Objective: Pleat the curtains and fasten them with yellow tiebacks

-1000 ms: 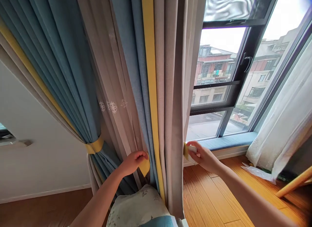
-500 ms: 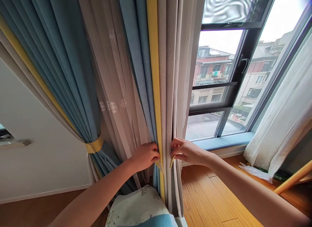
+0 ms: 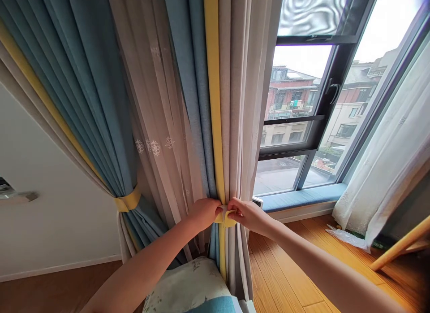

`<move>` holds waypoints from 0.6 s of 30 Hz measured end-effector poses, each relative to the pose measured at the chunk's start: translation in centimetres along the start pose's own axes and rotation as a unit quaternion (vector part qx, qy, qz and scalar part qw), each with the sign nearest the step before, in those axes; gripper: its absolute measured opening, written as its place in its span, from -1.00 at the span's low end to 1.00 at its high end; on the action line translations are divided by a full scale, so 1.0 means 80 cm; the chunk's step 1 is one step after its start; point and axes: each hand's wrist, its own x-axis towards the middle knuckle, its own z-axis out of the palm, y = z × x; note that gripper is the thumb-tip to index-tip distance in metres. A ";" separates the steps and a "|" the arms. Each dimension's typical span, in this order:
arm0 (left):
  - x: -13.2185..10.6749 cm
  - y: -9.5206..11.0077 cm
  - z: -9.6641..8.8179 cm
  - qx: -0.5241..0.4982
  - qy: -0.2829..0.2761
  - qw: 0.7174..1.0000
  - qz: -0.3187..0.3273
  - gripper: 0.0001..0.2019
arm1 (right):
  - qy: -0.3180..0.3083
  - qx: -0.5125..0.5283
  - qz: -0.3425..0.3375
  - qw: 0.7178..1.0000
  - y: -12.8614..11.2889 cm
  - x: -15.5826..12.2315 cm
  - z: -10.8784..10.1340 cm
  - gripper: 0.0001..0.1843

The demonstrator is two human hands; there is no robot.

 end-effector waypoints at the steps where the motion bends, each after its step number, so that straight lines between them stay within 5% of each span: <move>1: 0.000 0.000 -0.001 -0.008 -0.002 1.000 0.002 -0.71 | 0.006 -0.008 0.006 1.000 0.001 0.002 0.003 -0.90; 18: 0.008 -0.006 0.000 -0.038 -0.024 0.998 0.045 -0.76 | 0.027 -0.091 0.023 0.995 0.003 0.024 0.016 -0.90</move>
